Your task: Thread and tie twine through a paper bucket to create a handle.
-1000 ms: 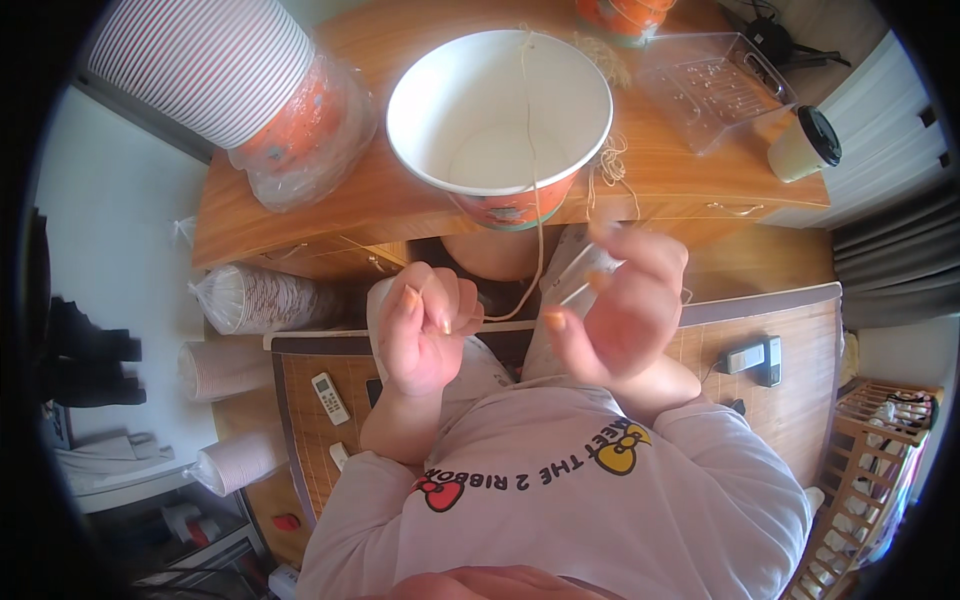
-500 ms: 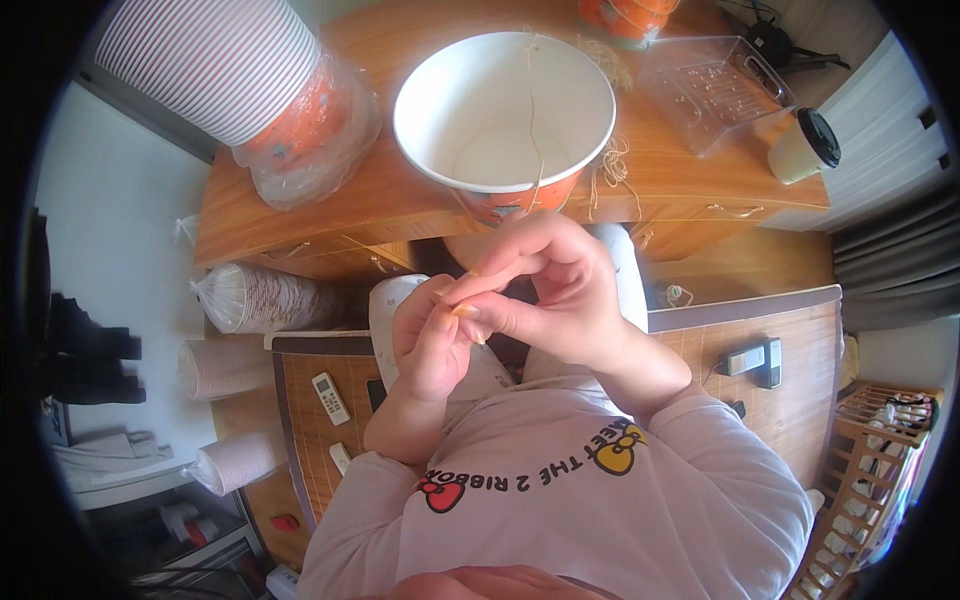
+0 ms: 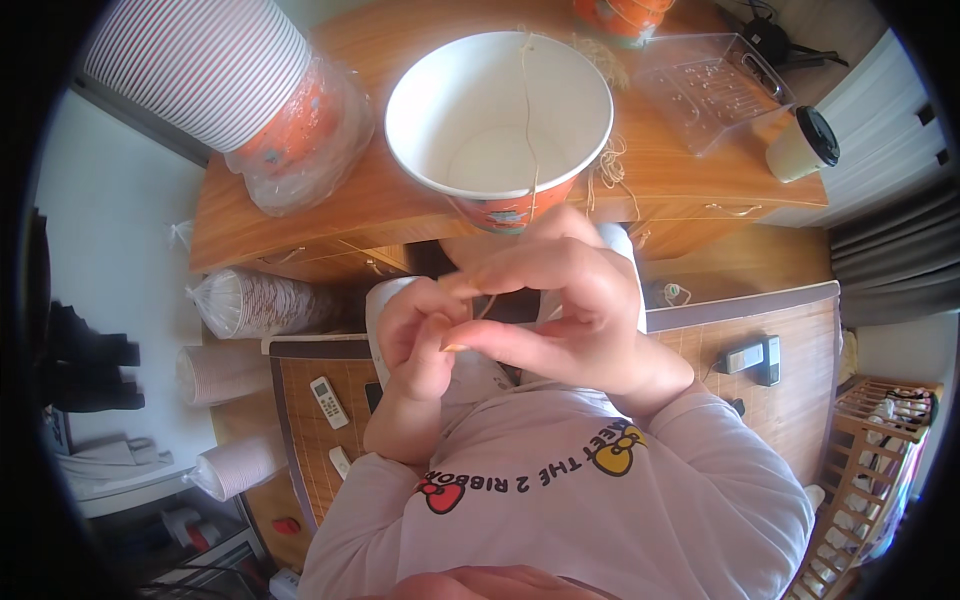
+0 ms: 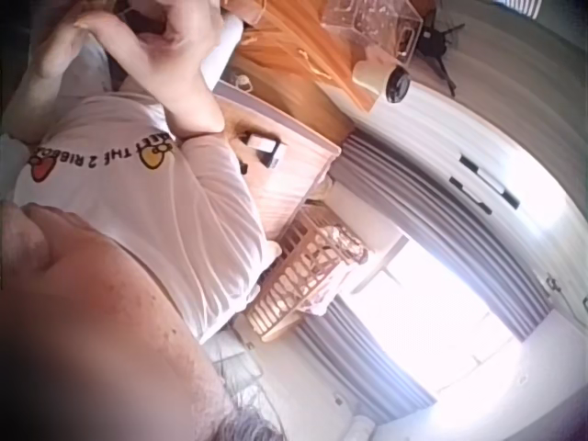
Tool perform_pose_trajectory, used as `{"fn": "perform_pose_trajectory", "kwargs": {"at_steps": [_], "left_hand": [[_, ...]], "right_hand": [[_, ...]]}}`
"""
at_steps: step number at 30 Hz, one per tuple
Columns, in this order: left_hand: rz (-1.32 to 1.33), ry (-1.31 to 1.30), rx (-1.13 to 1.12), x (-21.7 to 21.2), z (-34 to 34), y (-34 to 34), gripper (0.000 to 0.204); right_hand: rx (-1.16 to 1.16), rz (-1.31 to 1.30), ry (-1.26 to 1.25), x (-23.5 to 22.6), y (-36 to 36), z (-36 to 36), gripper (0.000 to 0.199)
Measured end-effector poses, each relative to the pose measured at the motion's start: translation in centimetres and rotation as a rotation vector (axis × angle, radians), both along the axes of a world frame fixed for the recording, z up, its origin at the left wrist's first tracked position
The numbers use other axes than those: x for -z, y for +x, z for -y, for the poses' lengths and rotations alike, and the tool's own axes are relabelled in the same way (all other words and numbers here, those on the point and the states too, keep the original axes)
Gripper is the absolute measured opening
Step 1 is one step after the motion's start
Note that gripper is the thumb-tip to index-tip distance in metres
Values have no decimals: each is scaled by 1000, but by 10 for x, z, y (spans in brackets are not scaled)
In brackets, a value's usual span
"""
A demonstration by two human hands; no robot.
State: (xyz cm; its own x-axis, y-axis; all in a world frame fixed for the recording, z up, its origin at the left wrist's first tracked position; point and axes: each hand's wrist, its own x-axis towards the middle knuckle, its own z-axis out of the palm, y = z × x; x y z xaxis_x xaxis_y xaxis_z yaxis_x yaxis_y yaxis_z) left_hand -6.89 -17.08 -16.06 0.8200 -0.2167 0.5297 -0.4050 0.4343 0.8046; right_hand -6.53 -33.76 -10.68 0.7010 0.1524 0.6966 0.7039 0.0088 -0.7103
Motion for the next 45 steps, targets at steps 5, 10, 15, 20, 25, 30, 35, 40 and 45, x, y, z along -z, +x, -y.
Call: {"fn": "perform_pose_trajectory", "kwargs": {"at_steps": [5,10,15,20,25,30,35,40,45], "left_hand": [[-203,-9,-172,-12,4,13,16],[-264,93,-259,-17,11,26,20],[-234,88,-295,-15,17,34,21],[-249,88,-273,-13,18,36,18],[-253,115,-325,-18,24,35,22],[-255,114,-309,-17,24,38,19],[-240,107,-291,-16,26,41,18],[-264,107,-271,-15,25,43,16],[-260,205,-331,-19,24,39,15]], "right_hand": [[518,270,-364,-13,16,-1,33],[541,243,-561,-20,20,-1,31],[486,159,-591,-22,19,-2,36],[486,179,-563,-21,22,-1,33],[452,176,-582,-21,23,-1,38],[450,189,-654,-27,22,-3,42],[437,176,-655,-29,23,-7,42],[448,249,-660,-29,30,-7,44],[425,128,-654,-37,25,-9,37]]}}
